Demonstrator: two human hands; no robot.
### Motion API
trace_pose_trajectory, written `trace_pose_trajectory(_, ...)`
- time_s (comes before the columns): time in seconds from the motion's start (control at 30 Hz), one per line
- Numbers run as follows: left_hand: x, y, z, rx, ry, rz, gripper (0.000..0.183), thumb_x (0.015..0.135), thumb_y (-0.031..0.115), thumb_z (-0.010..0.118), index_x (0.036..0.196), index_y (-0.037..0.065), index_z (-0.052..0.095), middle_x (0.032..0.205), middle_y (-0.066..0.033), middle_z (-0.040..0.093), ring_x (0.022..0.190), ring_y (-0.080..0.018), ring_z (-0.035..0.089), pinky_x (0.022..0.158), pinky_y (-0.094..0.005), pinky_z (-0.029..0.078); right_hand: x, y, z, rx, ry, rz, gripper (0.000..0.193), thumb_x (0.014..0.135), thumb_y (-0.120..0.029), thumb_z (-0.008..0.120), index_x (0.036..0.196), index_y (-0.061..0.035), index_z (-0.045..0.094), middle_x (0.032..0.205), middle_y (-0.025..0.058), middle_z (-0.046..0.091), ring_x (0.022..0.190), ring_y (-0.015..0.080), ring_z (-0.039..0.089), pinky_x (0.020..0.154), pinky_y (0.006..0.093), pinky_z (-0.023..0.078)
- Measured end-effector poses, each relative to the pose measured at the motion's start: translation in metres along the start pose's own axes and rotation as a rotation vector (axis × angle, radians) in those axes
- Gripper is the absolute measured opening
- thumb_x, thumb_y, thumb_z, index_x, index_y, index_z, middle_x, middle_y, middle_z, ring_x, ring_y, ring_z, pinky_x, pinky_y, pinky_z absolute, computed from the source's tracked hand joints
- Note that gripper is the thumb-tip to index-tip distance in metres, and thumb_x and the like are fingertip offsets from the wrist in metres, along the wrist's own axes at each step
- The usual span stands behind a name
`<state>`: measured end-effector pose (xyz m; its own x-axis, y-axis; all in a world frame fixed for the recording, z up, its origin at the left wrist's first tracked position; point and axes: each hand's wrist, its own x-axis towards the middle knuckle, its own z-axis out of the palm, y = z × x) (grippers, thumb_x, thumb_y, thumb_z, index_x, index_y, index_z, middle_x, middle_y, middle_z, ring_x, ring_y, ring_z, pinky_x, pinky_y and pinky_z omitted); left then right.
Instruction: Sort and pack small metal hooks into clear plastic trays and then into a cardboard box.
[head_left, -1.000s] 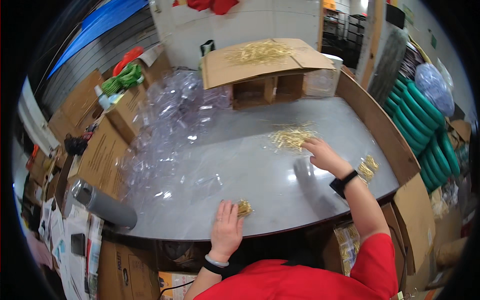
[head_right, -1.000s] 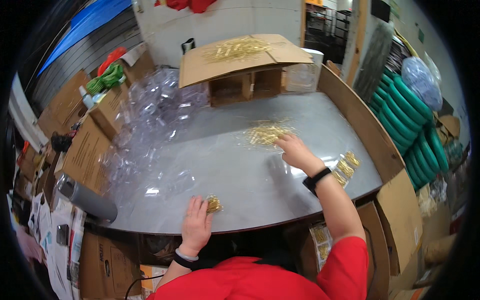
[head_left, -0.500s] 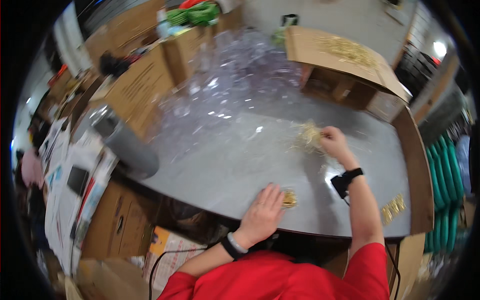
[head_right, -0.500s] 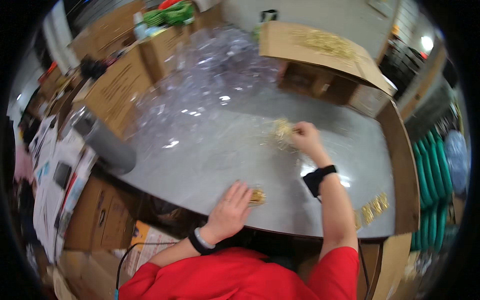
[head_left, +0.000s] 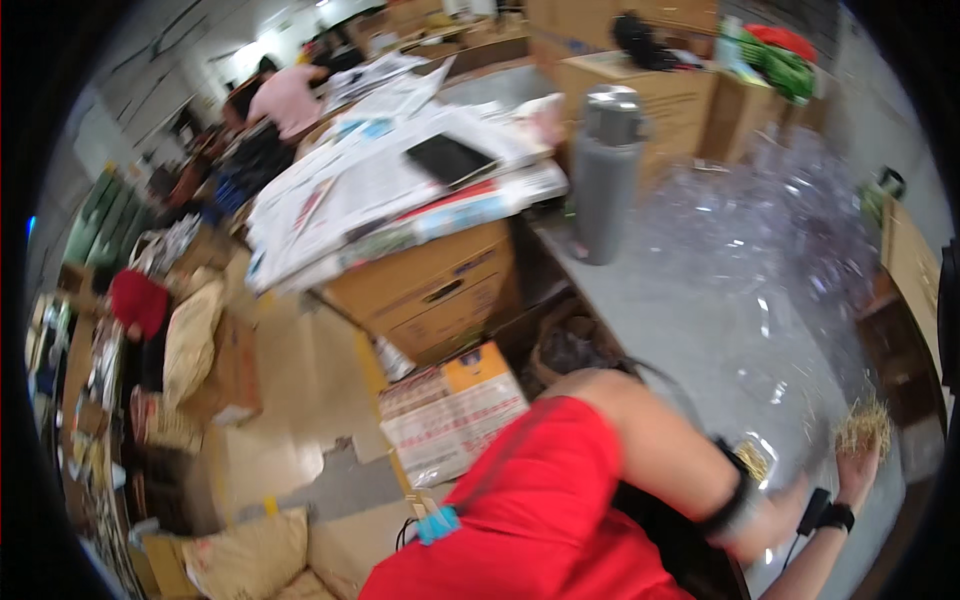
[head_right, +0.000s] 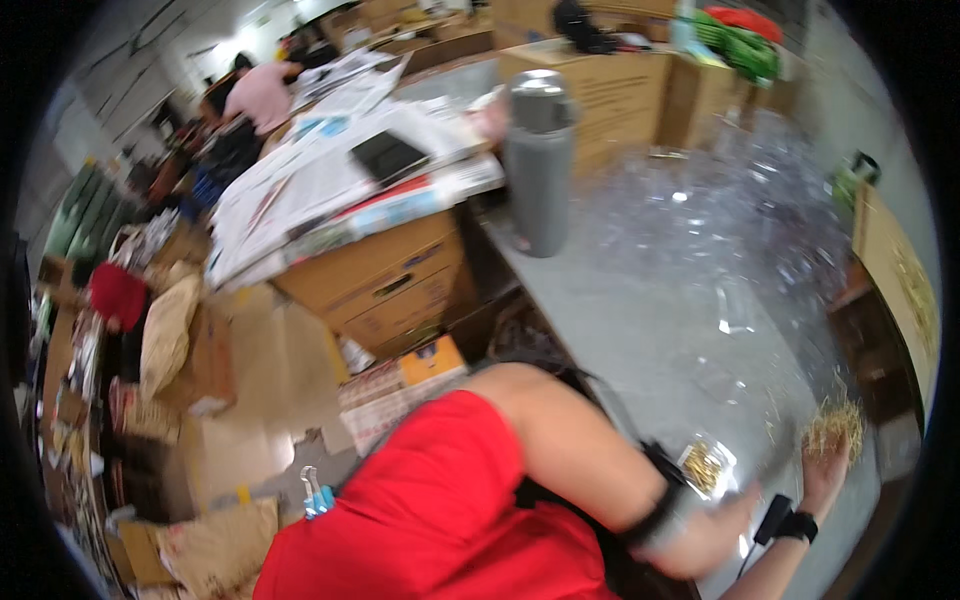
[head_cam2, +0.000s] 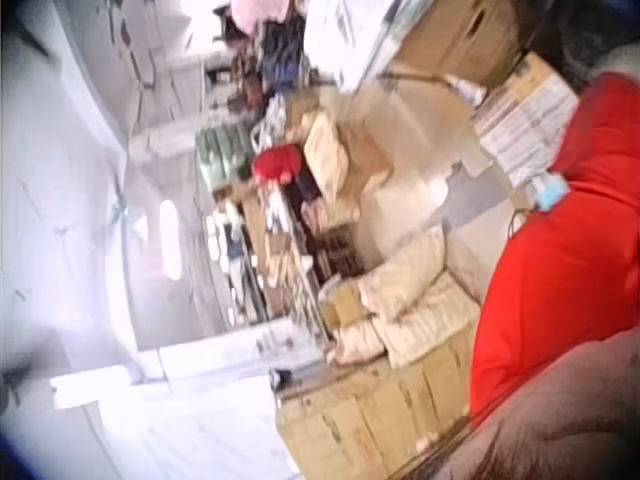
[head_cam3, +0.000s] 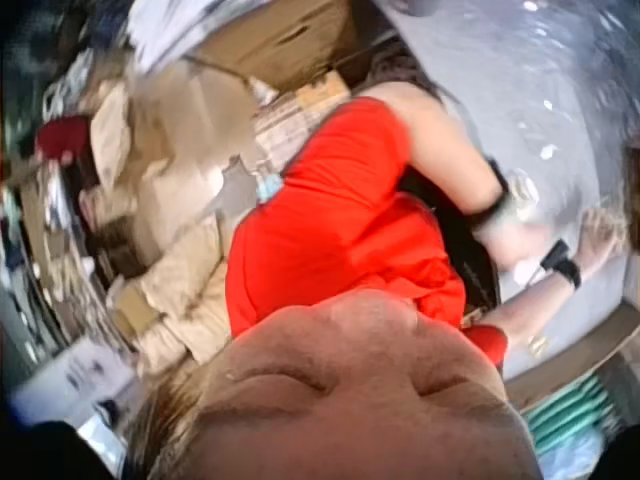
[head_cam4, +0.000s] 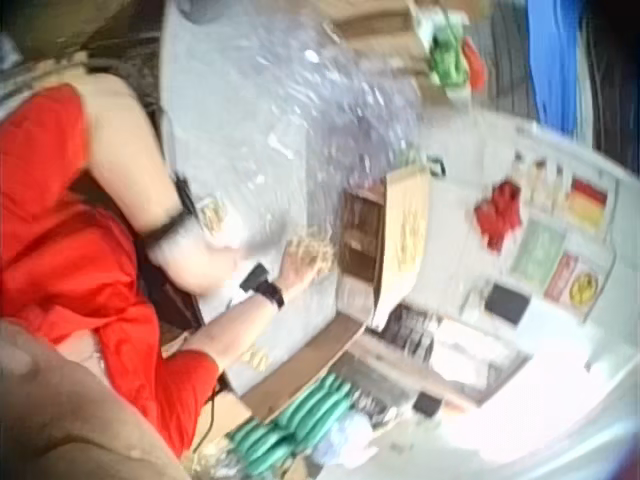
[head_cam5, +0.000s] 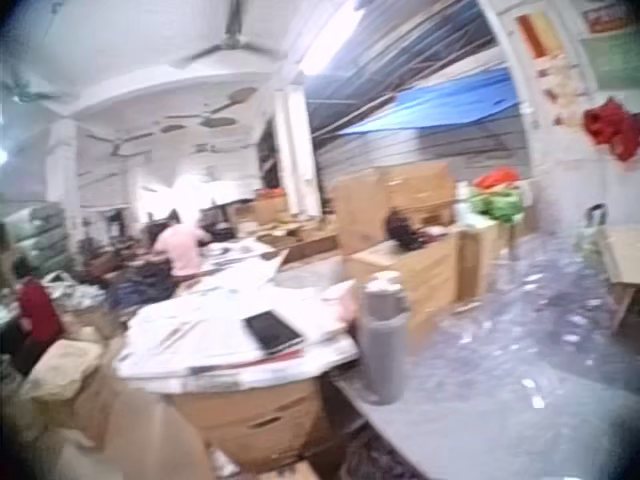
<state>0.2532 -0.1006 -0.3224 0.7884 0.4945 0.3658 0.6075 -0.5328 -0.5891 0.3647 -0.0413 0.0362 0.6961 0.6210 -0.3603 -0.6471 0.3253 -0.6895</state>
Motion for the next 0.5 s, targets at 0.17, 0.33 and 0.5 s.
trace_pose_trajectory(0.17, 0.007, 0.195, -0.276, -0.011, -0.039, 0.480, 0.057, 0.099, 0.041, 0.048, 0.134, -0.002, 0.060, 0.140, -0.0192, 0.059, 0.131, -0.0344, 0.053, 0.108, -0.0562, 0.041, -0.009, -0.002, -0.003, -0.120, 0.245, -0.124, 0.039, 0.104, -0.030, 0.054, 0.136, -0.0073, 0.058, 0.141, 0.0116, 0.058, 0.128, 0.0293, 0.053, 0.111, 0.0506, 0.041)
trace_pose_trajectory(0.33, 0.015, 0.150, -0.269, 0.063, -0.122, 0.894, 0.055, 0.099, 0.040, 0.050, 0.131, -0.002, 0.063, 0.137, -0.0199, 0.061, 0.127, -0.0345, 0.056, 0.104, -0.0580, 0.042, 0.038, 0.047, 0.029, -0.275, -0.282, 0.030, 0.035, 0.101, -0.031, 0.061, 0.131, -0.0124, 0.061, 0.133, 0.0052, 0.060, 0.124, 0.0238, 0.055, 0.104, 0.0462, 0.043)
trace_pose_trajectory(0.5, -0.017, -0.321, -0.267, 0.144, 0.486, 1.680, 0.053, 0.098, 0.040, 0.052, 0.128, -0.001, 0.066, 0.134, -0.0206, 0.063, 0.122, -0.0345, 0.059, 0.101, -0.0599, 0.044, -0.002, -0.037, -0.055, -0.320, -0.164, -0.285, 0.039, 0.097, -0.035, 0.068, 0.129, -0.0147, 0.061, 0.122, 0.0029, 0.061, 0.115, 0.0206, 0.052, 0.105, 0.0501, 0.039)
